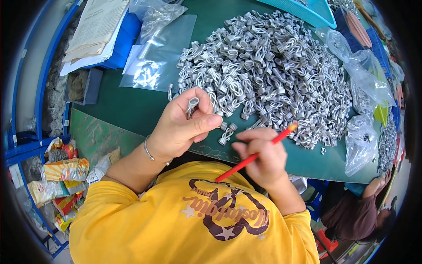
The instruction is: The person picks up small metal components from a large pile on a workbench and uses a red tool to press or secure a small white insert into each metal piece before setting them aside.
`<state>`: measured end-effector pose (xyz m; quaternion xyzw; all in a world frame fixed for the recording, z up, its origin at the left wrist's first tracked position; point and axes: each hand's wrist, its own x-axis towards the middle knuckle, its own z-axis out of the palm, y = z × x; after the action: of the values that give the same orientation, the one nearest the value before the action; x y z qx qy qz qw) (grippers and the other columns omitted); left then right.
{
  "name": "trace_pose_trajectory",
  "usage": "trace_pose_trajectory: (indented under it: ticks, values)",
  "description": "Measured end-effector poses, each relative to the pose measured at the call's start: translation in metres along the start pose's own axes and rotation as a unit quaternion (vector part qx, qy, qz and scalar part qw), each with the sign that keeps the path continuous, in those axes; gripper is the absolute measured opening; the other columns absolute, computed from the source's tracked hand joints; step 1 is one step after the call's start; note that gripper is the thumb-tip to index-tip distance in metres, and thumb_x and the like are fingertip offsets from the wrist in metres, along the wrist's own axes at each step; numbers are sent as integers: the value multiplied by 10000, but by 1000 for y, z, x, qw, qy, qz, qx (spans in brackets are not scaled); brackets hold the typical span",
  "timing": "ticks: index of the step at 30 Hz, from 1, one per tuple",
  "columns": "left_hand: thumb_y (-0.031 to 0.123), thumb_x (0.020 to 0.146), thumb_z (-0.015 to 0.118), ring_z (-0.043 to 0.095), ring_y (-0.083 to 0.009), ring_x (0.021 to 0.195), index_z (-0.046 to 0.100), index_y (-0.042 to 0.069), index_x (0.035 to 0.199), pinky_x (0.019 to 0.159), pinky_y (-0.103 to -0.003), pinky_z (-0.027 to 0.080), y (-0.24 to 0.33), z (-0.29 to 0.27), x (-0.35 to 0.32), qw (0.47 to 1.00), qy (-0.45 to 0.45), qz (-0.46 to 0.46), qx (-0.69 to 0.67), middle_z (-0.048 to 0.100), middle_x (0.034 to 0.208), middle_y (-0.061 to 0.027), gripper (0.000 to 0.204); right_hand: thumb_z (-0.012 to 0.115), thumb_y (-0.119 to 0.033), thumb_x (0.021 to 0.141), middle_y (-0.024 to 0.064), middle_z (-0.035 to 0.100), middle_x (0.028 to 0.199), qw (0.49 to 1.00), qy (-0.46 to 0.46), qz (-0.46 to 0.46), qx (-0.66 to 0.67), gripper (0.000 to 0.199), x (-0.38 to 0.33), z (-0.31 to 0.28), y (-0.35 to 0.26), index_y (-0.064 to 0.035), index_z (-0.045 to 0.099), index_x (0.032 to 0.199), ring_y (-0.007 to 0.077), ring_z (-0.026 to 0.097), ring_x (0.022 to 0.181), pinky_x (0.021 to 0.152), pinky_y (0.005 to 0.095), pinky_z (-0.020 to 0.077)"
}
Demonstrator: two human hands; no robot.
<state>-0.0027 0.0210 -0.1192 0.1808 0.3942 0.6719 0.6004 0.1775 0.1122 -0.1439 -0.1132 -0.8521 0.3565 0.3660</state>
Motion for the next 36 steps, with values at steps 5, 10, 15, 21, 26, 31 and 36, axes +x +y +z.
trace_pose_trajectory:
  ticks: [5,10,15,21,26,31,36]
  values:
    - [20,789,666,425,-36,577,523,69,782,476,-171,342,-7,1,-4,999,15,15,24,496,711,15,151,661,-53,658,81,621,837,990,-97,-41,-89,171,7,12,0,-59,545,783,259,581,706,634,358,445]
    - [-20,665,750,393,-30,588,617,34,984,526,-168,322,-15,-5,-7,899,-14,152,410,504,820,0,350,685,72,695,138,629,845,996,49,75,30,242,6,-2,-6,-35,471,733,199,597,658,582,280,491]
    - [38,654,782,389,-39,510,638,31,948,464,-177,323,-23,-2,-5,844,-57,241,476,577,862,-43,327,623,96,772,180,604,911,910,127,252,305,274,-2,-7,-13,-43,388,791,118,590,688,615,230,504]
    - [36,683,758,551,-99,591,641,5,886,519,-210,414,-23,0,-6,853,-49,228,467,619,744,-59,237,591,93,801,195,593,925,873,144,299,357,246,-2,-8,-18,-35,381,796,135,623,690,604,225,534]
    - [31,696,748,567,-98,616,639,-2,902,543,-208,431,-24,0,-7,865,-35,210,455,623,749,-65,236,586,89,808,201,593,923,868,134,302,369,242,-7,-8,-16,-32,378,791,152,636,688,599,225,546]
    - [14,691,748,565,-95,624,641,0,902,550,-207,433,-22,3,-6,885,-43,206,415,630,783,-77,237,600,100,793,206,593,927,863,105,270,415,267,-13,-9,-7,-39,373,774,179,638,742,633,247,549]
    - [15,675,759,577,-108,638,642,9,894,563,-217,442,-16,14,-6,883,-62,223,408,628,774,-70,248,637,107,758,208,580,956,920,94,173,340,311,-18,-6,1,-43,365,743,250,625,877,725,317,552]
